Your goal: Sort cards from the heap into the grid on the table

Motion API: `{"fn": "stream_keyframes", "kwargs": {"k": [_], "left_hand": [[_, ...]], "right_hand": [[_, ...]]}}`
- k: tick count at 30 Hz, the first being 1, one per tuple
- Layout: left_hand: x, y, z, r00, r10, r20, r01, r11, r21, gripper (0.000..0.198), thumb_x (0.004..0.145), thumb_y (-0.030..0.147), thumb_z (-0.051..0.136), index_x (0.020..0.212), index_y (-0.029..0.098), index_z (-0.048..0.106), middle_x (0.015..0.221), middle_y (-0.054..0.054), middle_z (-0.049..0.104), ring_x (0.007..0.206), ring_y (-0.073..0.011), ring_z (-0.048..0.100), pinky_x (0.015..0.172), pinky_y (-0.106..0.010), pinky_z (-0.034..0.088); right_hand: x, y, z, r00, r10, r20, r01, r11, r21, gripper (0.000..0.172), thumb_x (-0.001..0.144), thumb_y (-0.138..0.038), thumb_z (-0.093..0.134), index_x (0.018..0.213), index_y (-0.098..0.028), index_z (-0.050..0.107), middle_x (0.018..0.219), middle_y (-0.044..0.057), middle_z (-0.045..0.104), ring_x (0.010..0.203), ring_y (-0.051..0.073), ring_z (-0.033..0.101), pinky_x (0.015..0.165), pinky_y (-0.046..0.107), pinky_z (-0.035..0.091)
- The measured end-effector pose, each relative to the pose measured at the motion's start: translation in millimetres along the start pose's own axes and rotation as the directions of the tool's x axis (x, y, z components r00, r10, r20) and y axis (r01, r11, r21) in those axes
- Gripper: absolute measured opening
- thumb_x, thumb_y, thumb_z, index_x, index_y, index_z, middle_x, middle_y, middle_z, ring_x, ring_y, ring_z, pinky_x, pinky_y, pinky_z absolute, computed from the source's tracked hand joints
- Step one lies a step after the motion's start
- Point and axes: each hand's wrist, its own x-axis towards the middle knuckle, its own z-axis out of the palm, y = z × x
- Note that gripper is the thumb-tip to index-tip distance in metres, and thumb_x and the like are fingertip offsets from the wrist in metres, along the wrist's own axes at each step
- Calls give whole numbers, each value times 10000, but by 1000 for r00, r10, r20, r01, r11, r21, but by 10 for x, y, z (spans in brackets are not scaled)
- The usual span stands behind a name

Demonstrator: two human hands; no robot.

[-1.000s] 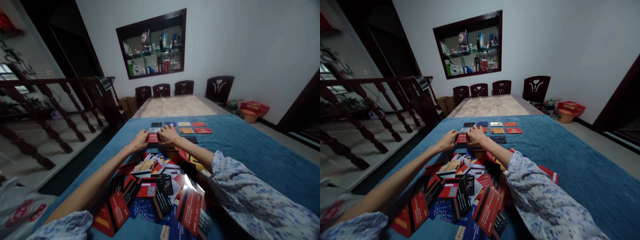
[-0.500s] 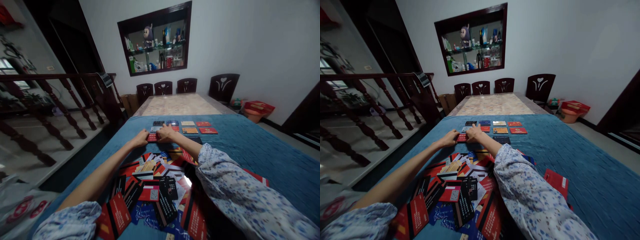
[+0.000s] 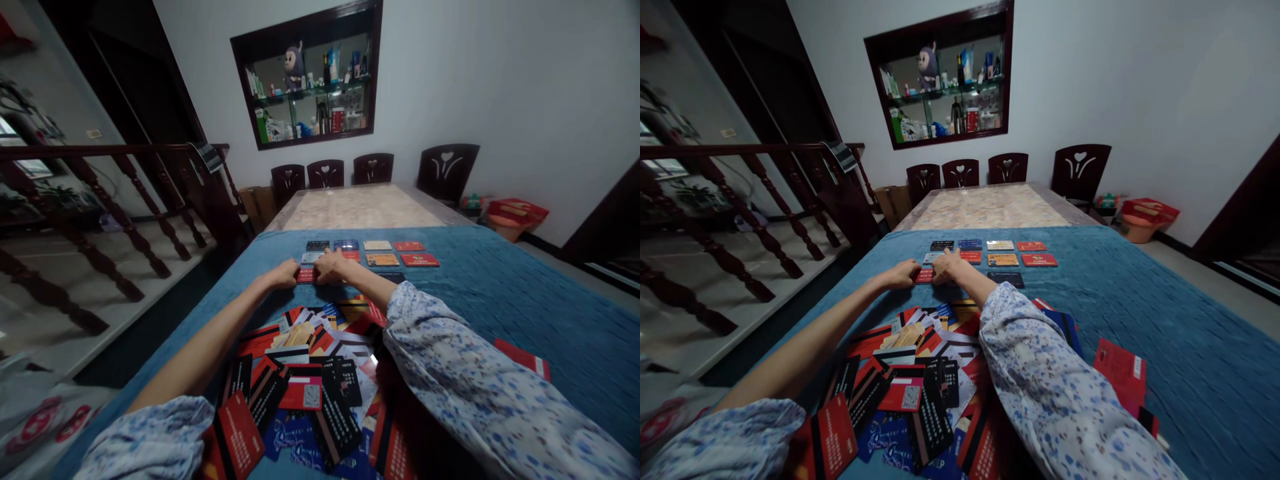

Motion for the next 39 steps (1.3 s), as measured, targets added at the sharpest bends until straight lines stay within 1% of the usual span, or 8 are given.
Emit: {"fn": "stream_keyframes", "kwargs": {"k": [6,9,12,18,24,28,35,39], "left_hand": [[-17,31,-47,999,-1,38,1,1000,-6,286,625,85,567,887,157,658,878,-37,637,831,-204,603,708,-245,479],[3,33,-47,999,-10,46,10,1000,4,315,624,88,573,920,160,657,910,-41,638,845,-203,607,715,-239,483],[34,35,-32,999,-14,50,13,1000,12,296,631,97,574,909,154,657,974,-60,631,851,-202,610,724,-241,487],[75,41,13,998,-33,54,32,999,23,272,608,80,586,864,153,644,965,-69,625,841,-212,613,726,-254,498],[51,15,53,999,-40,5,40,999,20,362,622,68,587,975,140,625,1028,-94,608,881,-216,615,806,-276,502],[24,0,55,999,-52,-6,52,999,6,424,625,83,584,1044,142,612,1026,-89,605,896,-221,615,814,-281,505],[-59,23,-1,998,-62,25,62,998,5,575,643,76,555,1215,120,549,1117,-115,603,1008,-240,609,910,-285,483],[-123,57,-19,996,-84,12,84,996,11,570,675,78,535,1244,115,524,1224,-149,556,1112,-245,580,963,-291,459]], "right_hand": [[45,2,11,1000,27,4,-27,999,27,444,685,-351,641,1095,-189,696,1197,158,671,1212,380,488,977,617,377],[59,-15,10,999,37,9,-38,999,27,458,678,-314,633,1113,-180,687,1194,161,673,1218,379,487,976,621,385],[53,-40,-1,999,40,14,-40,999,23,484,678,-281,619,1147,-173,673,1247,163,649,1244,375,473,990,617,385],[29,-71,-13,999,35,21,-36,999,24,491,705,-272,591,1181,-171,663,1325,174,597,1232,370,493,995,601,406],[21,-64,-9,999,37,8,-37,999,10,461,731,-304,574,1168,-191,666,1316,162,604,1251,369,479,1005,626,380],[-21,-50,-51,1000,20,8,-20,1000,-2,433,728,-322,594,1131,-184,677,1299,156,616,1252,369,465,1007,632,371],[-161,103,-180,999,-38,-39,38,999,-19,390,778,-390,609,1109,-199,680,1291,146,609,1222,356,456,975,595,386],[-338,270,-260,990,-61,-124,56,998,-43,353,813,-366,611,1109,-192,690,1289,156,601,1216,360,439,941,551,394]]}}
